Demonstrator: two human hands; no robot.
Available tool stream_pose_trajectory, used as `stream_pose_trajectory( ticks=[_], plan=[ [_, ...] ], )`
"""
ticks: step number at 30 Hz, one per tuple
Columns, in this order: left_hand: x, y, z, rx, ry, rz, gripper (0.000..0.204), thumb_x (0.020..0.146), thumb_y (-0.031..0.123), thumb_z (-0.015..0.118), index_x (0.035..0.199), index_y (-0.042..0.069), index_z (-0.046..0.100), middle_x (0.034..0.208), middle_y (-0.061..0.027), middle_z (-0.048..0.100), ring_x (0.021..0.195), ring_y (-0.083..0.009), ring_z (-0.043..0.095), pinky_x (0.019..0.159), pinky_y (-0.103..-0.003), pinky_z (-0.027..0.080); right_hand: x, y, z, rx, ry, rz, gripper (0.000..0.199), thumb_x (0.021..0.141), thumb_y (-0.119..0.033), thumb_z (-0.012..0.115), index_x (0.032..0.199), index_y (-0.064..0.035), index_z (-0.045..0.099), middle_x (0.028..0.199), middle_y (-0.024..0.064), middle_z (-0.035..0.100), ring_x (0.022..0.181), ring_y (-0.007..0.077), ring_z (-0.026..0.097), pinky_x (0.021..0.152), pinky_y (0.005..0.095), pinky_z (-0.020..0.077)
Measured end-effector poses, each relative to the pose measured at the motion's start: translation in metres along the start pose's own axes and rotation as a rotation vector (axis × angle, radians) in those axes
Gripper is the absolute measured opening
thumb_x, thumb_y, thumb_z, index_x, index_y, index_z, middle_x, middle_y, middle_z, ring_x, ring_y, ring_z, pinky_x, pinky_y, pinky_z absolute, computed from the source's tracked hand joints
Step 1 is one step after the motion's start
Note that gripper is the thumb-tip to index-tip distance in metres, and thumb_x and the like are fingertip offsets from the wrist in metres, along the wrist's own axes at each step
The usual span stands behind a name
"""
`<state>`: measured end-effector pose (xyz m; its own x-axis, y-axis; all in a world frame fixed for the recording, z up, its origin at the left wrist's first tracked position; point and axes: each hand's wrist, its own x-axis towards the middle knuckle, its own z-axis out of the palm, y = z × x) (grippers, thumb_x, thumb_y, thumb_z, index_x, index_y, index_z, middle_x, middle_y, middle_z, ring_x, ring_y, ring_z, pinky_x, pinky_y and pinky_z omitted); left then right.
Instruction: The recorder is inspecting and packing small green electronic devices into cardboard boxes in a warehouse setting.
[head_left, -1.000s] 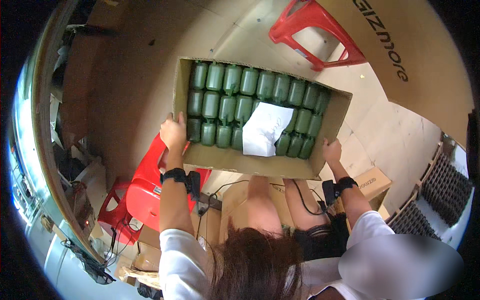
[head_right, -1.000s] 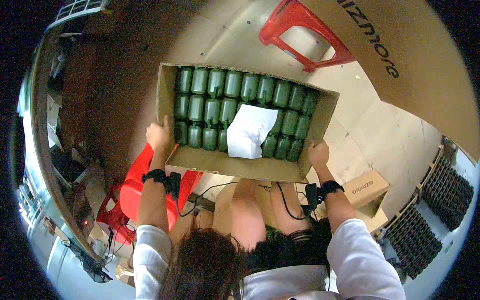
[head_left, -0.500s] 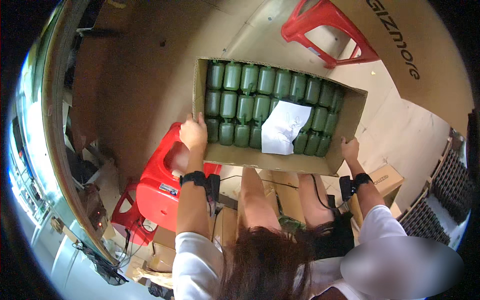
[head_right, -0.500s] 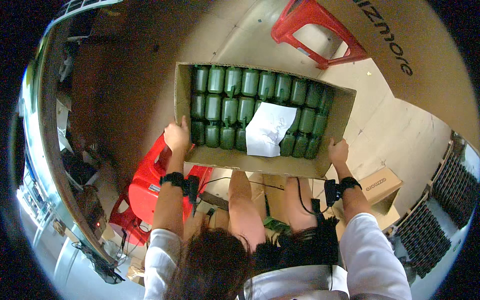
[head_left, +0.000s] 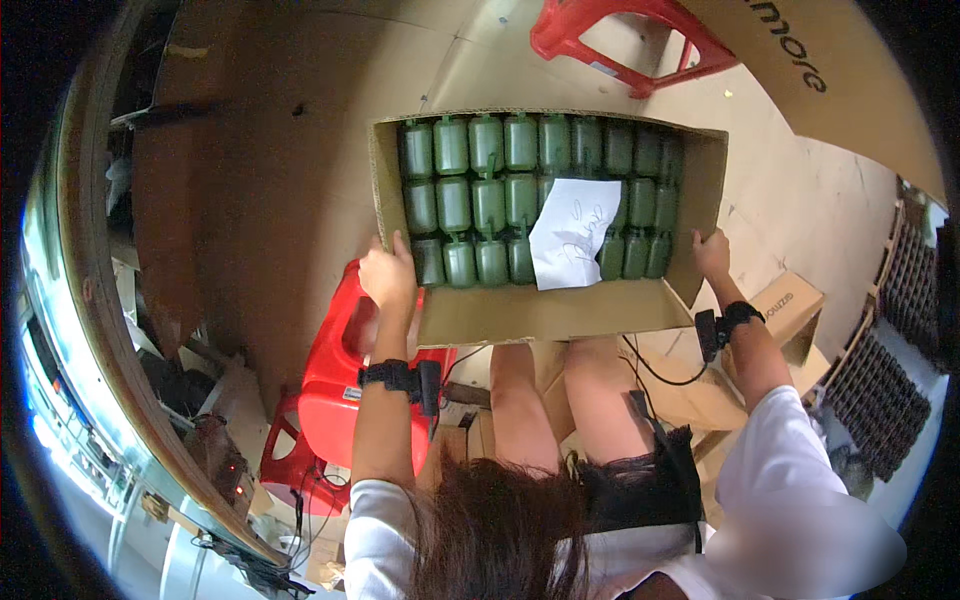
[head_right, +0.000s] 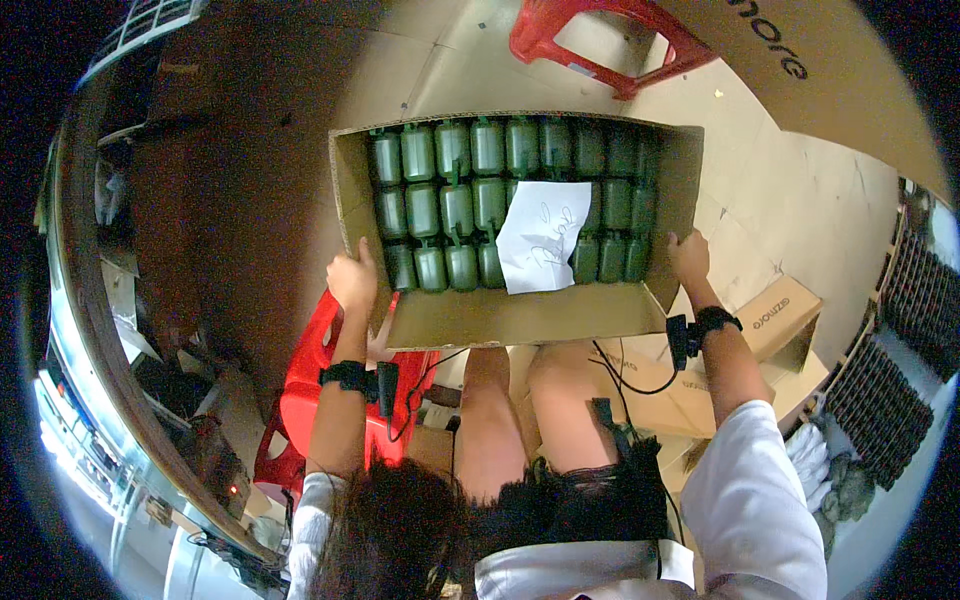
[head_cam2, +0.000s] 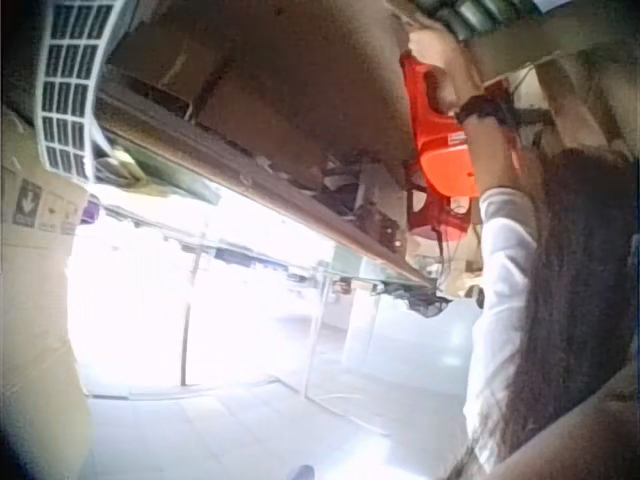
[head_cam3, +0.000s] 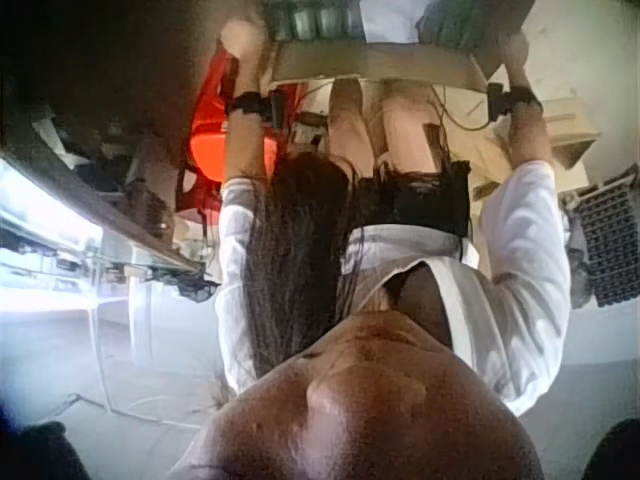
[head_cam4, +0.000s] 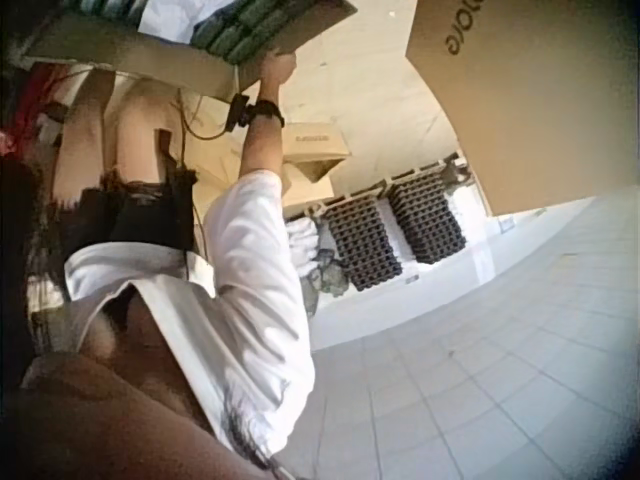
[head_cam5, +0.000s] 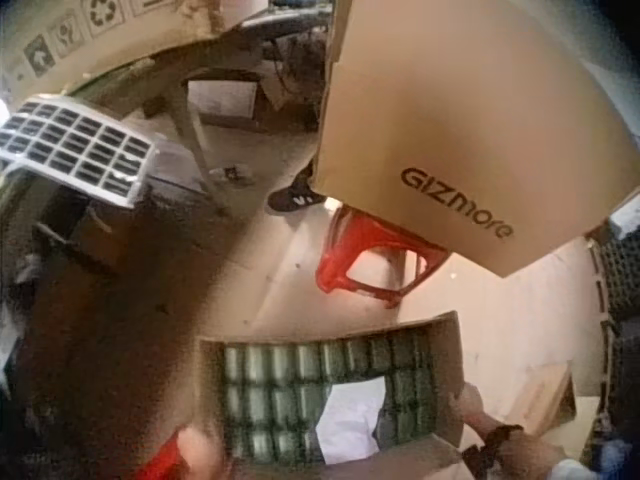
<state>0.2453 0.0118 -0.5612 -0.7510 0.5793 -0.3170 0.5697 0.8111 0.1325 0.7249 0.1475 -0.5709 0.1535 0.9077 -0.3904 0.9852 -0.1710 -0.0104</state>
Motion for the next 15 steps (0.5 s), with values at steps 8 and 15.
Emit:
stream_pose_trajectory(
  ticks=[8, 15],
  plan=[
    [-0.002, 0.001, -0.004, 0.058, -0.095, -0.032, 0.036, 0.081, 0.034, 0.053, 0.084, -0.001, 0.060, 0.072, -0.0249, 0.059, 0.069, -0.0397, 0.059, 0.064, -0.047, 0.047, -0.009, -0.011, -0.002, 0.063, -0.039, 0.039, 0.028, 0.076, -0.022, 0.061, 0.087, 0.0035, 0.059, 0.081, 0.0233, 0.060, 0.075, 0.0364, 0.060, 0.065, 0.0408, 0.0475],
    [0.013, 0.018, -0.009, -0.014, -0.008, 0.106, 0.032, 0.078, 0.029, 0.057, 0.081, -0.003, 0.060, 0.069, -0.0250, 0.059, 0.068, -0.0403, 0.059, 0.063, -0.047, 0.047, -0.021, -0.013, 0.002, 0.165, 0.056, -0.009, 0.022, 0.075, -0.018, 0.059, 0.085, 0.0019, 0.060, 0.076, 0.0221, 0.060, 0.071, 0.0370, 0.059, 0.063, 0.0417, 0.0473]
  ],
)
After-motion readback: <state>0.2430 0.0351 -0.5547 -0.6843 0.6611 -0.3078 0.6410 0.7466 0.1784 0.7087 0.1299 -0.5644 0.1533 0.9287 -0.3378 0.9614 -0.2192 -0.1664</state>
